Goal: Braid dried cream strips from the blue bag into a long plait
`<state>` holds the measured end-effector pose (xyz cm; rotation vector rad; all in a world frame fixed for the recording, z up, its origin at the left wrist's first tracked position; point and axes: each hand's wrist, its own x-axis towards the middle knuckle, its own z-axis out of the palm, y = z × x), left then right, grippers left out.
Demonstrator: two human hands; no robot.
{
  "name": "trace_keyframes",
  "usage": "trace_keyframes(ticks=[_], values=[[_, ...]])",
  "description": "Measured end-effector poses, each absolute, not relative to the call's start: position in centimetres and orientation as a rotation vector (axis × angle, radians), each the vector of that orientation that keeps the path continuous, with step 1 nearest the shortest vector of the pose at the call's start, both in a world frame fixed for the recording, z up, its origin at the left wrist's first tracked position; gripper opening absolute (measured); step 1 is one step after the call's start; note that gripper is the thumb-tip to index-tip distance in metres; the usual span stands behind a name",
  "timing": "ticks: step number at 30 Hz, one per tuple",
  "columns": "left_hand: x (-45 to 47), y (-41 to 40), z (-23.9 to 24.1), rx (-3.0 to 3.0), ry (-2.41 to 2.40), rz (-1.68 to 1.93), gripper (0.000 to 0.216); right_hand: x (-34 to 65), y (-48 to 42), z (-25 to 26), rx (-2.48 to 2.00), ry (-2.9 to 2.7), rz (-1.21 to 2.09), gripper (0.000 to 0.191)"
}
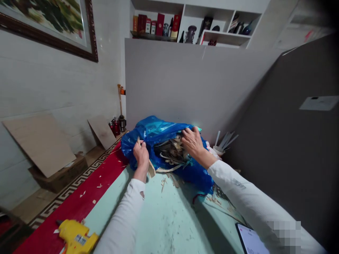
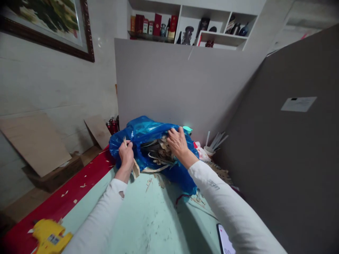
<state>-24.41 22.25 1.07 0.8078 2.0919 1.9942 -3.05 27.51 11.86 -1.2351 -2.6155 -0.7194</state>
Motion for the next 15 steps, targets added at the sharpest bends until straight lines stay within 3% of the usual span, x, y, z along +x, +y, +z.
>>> trace_keyframes(ticks=[8,12,15], values=[[-21.9,21.7,-0.6,1.042,2.176,1.563,0.014,0.5,27.7,5.5,-1.565,-2.537,-0.724,0.03],[-20.2,21.6,-1.5,1.191,2.135,1.358,0.023,0.6,26.6,6.2,-1.517,-2.612,-0.708,0.026],[-19.6,21.4,-0.6,1.209,2.139,1.372,0.016,0.9,25.0,8.0,-1.452,-2.642,-0.718,0.025]])
